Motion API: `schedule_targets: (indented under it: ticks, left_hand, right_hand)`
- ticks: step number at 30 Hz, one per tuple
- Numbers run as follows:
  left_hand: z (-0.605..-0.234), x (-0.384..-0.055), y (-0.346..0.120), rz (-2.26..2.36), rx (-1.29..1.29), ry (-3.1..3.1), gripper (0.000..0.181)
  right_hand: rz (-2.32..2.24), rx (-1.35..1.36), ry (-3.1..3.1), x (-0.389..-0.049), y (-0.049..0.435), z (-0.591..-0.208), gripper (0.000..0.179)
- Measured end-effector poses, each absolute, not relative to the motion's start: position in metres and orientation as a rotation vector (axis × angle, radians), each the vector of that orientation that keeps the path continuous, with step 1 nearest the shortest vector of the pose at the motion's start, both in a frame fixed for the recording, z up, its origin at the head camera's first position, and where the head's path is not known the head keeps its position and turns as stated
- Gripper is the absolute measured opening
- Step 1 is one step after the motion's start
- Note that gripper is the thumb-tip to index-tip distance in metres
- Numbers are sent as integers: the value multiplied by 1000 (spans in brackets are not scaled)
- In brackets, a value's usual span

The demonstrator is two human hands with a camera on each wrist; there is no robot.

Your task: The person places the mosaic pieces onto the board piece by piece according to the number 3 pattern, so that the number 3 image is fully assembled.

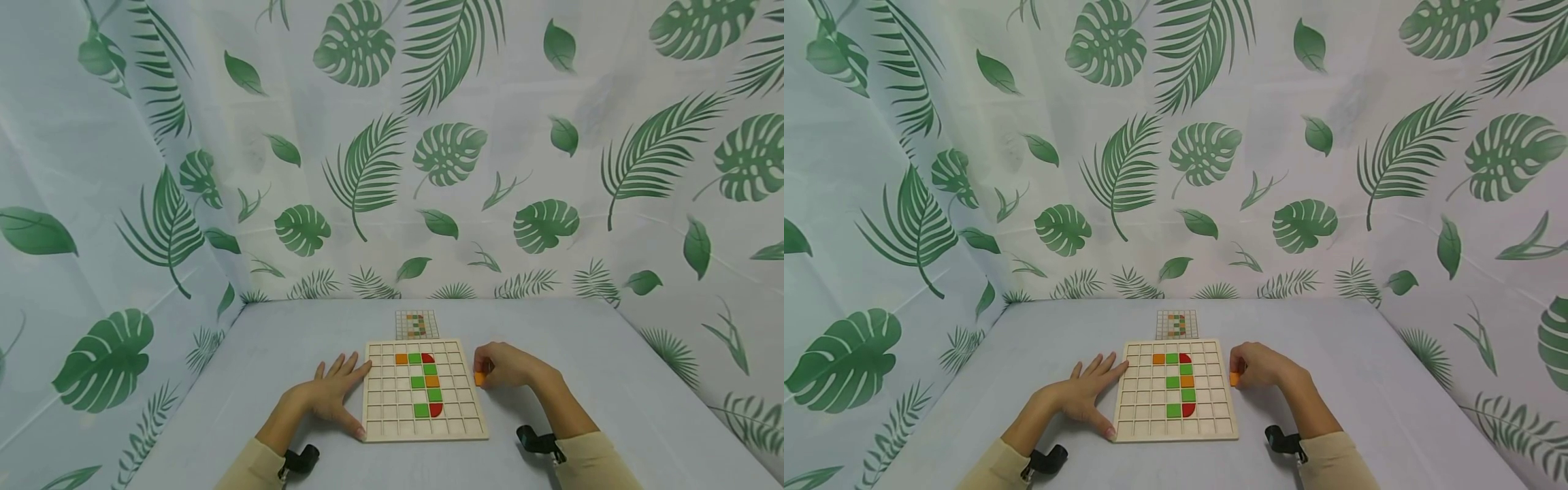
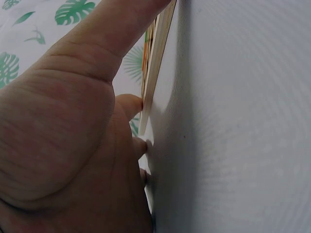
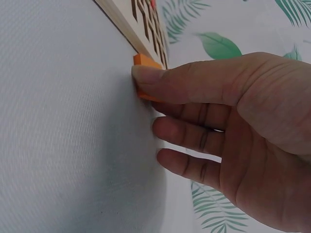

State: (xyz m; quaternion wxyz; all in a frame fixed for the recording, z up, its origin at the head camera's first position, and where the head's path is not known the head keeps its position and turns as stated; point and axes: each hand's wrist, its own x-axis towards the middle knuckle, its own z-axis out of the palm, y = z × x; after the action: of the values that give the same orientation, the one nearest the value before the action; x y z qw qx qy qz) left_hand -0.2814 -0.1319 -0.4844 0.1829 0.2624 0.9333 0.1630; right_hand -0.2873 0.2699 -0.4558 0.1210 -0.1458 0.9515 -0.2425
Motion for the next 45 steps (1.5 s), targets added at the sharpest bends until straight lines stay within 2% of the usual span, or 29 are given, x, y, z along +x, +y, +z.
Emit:
schedule_targets:
  ticks: [10, 24, 45]
  left_hand:
    - [-483, -281, -132, 469, 745, 2625, 136]
    - [-483, -282, -134, 504, 753, 2605, 139]
    - [-482, -280, -131, 470, 740, 2631, 136]
  right_hand:
    - [-815, -575, 2716, -291, 276, -454, 18]
    - [-872, -519, 2764, -293, 276, -453, 12]
    - [-1129, -657, 2795, -299, 263, -453, 15]
